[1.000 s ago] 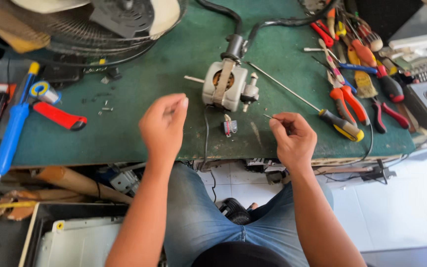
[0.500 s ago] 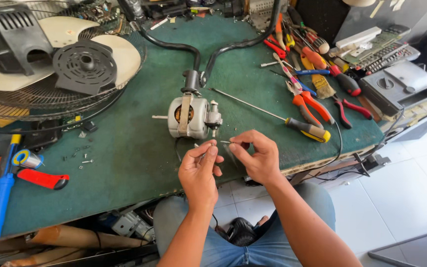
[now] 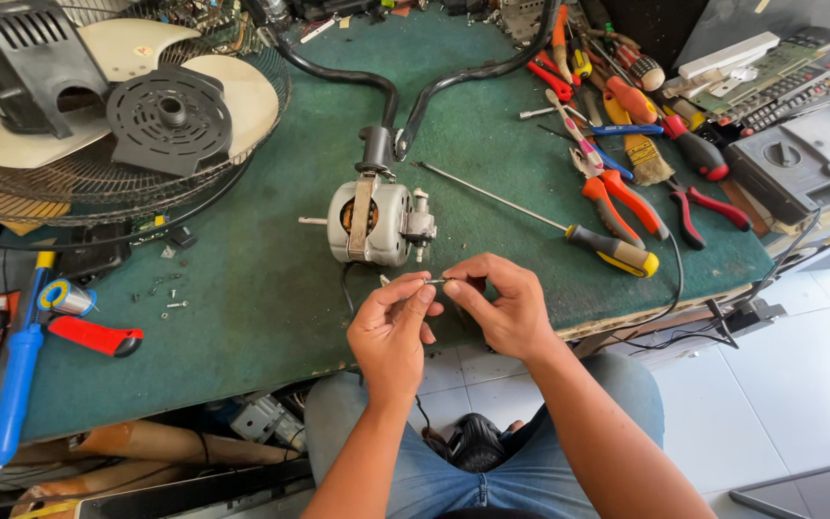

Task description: The person uses a screwdriver to remove screws from a small electrical motor attached to a metal stand. They then detach the motor from the stand and continue to unscrew components from the motor housing while holding it on the workbench.

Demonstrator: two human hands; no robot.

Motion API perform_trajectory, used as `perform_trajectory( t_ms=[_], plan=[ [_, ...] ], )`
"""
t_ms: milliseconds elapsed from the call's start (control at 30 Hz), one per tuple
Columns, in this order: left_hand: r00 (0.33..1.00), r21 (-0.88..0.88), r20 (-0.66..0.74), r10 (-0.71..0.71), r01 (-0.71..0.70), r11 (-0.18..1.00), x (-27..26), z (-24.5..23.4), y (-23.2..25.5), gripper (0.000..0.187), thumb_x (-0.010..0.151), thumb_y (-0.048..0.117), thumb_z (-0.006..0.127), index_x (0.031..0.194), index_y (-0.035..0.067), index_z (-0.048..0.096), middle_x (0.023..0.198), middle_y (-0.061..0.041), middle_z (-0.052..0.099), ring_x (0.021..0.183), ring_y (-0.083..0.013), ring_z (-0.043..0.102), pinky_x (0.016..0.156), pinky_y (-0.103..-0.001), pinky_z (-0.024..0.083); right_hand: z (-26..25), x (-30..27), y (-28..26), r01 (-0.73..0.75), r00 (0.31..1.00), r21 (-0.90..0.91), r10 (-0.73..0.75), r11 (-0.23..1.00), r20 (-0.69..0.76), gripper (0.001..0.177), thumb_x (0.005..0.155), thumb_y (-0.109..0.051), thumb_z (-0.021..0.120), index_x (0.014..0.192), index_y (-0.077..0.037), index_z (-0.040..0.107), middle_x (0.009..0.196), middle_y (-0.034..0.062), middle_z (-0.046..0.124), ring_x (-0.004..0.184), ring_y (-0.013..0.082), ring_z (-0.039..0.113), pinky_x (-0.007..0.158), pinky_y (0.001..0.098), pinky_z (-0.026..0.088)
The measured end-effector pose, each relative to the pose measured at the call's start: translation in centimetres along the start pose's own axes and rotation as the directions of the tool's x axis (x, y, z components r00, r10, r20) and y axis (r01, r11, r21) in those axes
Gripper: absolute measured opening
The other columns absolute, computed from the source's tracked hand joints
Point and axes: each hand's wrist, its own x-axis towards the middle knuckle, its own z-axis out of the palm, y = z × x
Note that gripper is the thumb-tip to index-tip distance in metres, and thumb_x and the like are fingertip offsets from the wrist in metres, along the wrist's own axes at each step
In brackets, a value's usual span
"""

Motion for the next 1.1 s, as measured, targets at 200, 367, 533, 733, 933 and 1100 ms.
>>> perform_trajectory(
  t_ms=[200, 367, 533, 733, 933, 1100],
  plan=[
    [0.995, 0.056, 0.052, 0.081, -0.084, 0.995, -0.1, -0.2, 1.4, 0.007, 0.091, -0.005, 0.082, 0.096, -0.006, 0.077, 0.103, -0.025, 0.083, 0.064, -0.024, 0.08, 0.038, -0.022, 0.054, -0.1, 0.2, 0.0, 0.033, 0.999, 0.022, -0.033, 0.999, 0.029, 0.006, 0.094, -0.011, 0.083, 0.099, -0.006, 0.082, 0.072, 0.0066, 0.07, 0.064, 0.0168, 0.061, 0.065, 0.0349, 0.056],
    [0.977, 0.132, 0.074, 0.201, -0.209, 0.969, 0.1, -0.7, 1.5, 0.005, 0.089, -0.006, 0.084, 0.092, -0.005, 0.08, 0.099, -0.023, 0.084, 0.062, -0.0241, 0.081, 0.038, -0.022, 0.057, -0.2, 0.2, 0.0, 0.04, 0.996, 0.023, -0.041, 0.999, 0.078, 0.006, 0.097, -0.012, 0.08, 0.099, -0.007, 0.081, 0.071, 0.0066, 0.067, 0.063, 0.0169, 0.059, 0.063, 0.0357, 0.055],
    [0.974, 0.117, 0.119, 0.191, -0.205, 0.972, 0.0, -1.1, 1.3, 0.01, 0.087, -0.004, 0.086, 0.091, -0.004, 0.077, 0.098, -0.021, 0.085, 0.063, -0.0223, 0.081, 0.039, -0.022, 0.058, -0.4, 0.1, 0.7, -0.069, 0.969, 0.08, 0.048, 0.994, 0.244, 0.028, 0.108, -0.015, 0.063, 0.086, -0.007, 0.078, 0.065, 0.0093, 0.067, 0.059, 0.0194, 0.056, 0.061, 0.0373, 0.054],
    [0.989, 0.075, 0.081, 0.122, -0.128, 0.989, 0.0, -1.4, 1.3, 0.012, 0.089, -0.003, 0.085, 0.09, -0.003, 0.074, 0.098, -0.021, 0.084, 0.063, -0.0219, 0.081, 0.039, -0.022, 0.057, -0.5, 1.1, -0.1, -0.168, 0.946, 0.249, 0.085, 0.954, 0.313, 0.037, 0.102, -0.032, 0.073, 0.12, 0.0, 0.073, 0.084, 0.0097, 0.071, 0.076, 0.0168, 0.061, 0.073, 0.0369, 0.056],
    [0.989, 0.087, 0.089, 0.12, -0.128, 0.988, 0.2, -1.8, 0.6, 0.012, 0.088, -0.002, 0.086, 0.09, -0.002, 0.075, 0.098, -0.02, 0.085, 0.064, -0.0219, 0.081, 0.041, -0.022, 0.058, -0.3, -0.1, 1.5, -0.162, 0.949, 0.107, 0.125, 0.981, 0.29, 0.017, 0.103, -0.014, 0.072, 0.09, -0.006, 0.078, 0.068, 0.0058, 0.072, 0.065, 0.0114, 0.054, 0.064, 0.0305, 0.052],
    [0.991, 0.077, 0.077, 0.111, -0.116, 0.99, -0.1, -1.4, 1.4, 0.01, 0.089, -0.002, 0.085, 0.09, 0.001, 0.076, 0.097, -0.017, 0.085, 0.064, -0.0203, 0.08, 0.041, -0.021, 0.057, -0.7, -0.6, 2.2, -0.188, 0.94, 0.121, 0.143, 0.975, 0.31, 0.016, 0.1, -0.013, 0.073, 0.106, 0.0, 0.081, 0.078, 0.0104, 0.077, 0.076, 0.015, 0.067, 0.078, 0.0344, 0.058]
  ],
)
